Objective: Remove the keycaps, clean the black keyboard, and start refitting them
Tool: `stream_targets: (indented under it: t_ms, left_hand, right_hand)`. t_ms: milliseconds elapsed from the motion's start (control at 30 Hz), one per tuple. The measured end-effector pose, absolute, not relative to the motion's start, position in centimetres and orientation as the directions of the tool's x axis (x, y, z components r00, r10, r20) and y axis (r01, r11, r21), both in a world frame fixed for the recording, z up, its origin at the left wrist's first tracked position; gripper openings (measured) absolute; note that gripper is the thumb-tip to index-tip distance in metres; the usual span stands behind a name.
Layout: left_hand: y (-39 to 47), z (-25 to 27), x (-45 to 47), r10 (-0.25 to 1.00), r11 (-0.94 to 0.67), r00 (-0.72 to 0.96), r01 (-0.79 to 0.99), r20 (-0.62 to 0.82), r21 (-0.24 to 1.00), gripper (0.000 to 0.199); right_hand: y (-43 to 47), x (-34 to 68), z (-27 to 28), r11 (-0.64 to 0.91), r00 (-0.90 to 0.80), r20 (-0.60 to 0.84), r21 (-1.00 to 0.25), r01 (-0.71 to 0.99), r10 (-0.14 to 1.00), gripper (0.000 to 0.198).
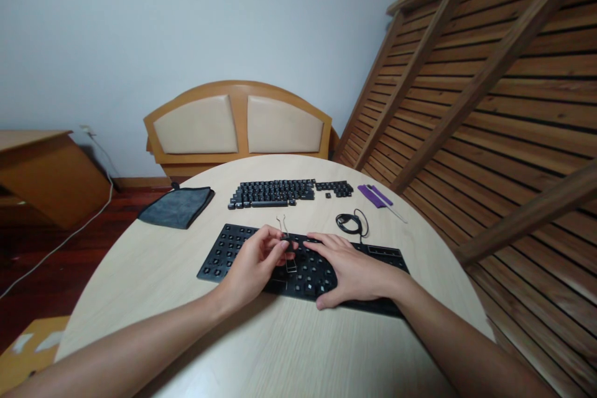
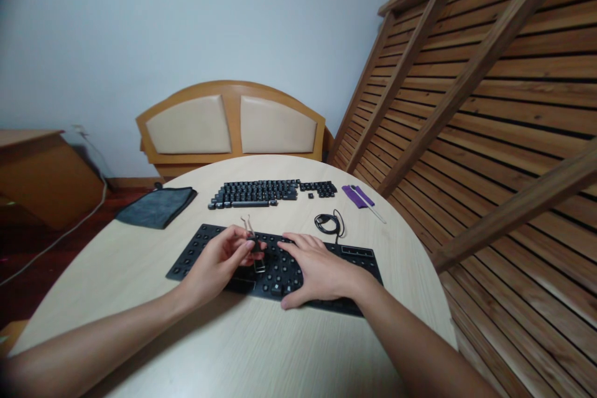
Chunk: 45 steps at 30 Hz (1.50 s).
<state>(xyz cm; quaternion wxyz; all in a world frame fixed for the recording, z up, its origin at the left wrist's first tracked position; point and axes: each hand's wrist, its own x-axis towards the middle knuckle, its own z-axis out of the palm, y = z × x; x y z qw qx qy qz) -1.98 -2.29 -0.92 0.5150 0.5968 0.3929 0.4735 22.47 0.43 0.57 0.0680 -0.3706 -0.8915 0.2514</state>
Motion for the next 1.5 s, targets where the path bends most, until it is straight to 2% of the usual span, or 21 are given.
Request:
stream_targets:
  t_ms: [133,433,633,733,900,1033,1233,1333,1400,1500]
  left_hand:
    - [-3.6,-0.7,-2.0,0.967,-0.127,0.220,-0.022,0.128,0.992,0.027]
    - [-4.4,-1.0,-1.9,0.961,-0.194,0.209,0.050,0.180,0.980,0.025]
    - [-3.9,-1.1,-2.2,0.983,0.017,0.185,-0.020,-0.013,1.000,0.034]
    - [-3.6,-1.2,-2.4,0.986,0.055,0.155,0.004,-0.055,0.998,0.037]
    - [-3.4,-1.3,-2.5,0.989,0.027,0.139,0.115,-0.043,0.993,0.031]
    - [-3.4,-1.6,-2.5,0.987,-0.005,0.157,0.121,-0.014,0.993,0.024]
    - [-4.4,-1.2,-2.2,0.960,-0.232,0.213,0.249,0.181,0.940,0.014]
    - [-4.9,-1.1,-2.1,0.943,-0.267,0.273,0.279,0.191,0.922,0.015]
    - [-4.9,-1.2,-2.1,0.940,-0.258,0.290,0.260,0.180,0.930,0.016]
    - [-4.5,-1.5,-2.2,0.945,-0.203,0.289,0.159,0.151,0.966,0.018]
  right_hand:
    - [0.2,21.2,0.0,0.619,-0.714,-0.035,-0.470,0.629,0.699,0.110]
    - [-0.5,20.2,-0.2,0.656,-0.718,0.031,-0.438,0.615,0.695,0.104]
    - [-0.4,20.2,-0.2,0.657,-0.720,0.021,-0.427,0.621,0.694,0.104]
    - [-0.4,20.2,-0.2,0.650,-0.718,0.005,-0.428,0.628,0.696,0.105]
    - [-0.3,20.2,-0.4,0.649,-0.719,0.011,-0.441,0.620,0.695,0.106]
    - [-0.3,20.2,-0.5,0.648,-0.718,0.022,-0.451,0.614,0.696,0.105]
    - [-0.3,20.3,-0.6,0.645,-0.715,0.015,-0.444,0.621,0.699,0.105]
    - [-0.4,20.3,-0.5,0.648,-0.720,0.007,-0.443,0.620,0.694,0.102]
    - [-0.5,20.2,-0.2,0.657,-0.729,0.019,-0.448,0.606,0.685,0.094]
    - [-0.8,19.8,0.2,0.684,-0.744,0.077,-0.464,0.562,0.664,0.070]
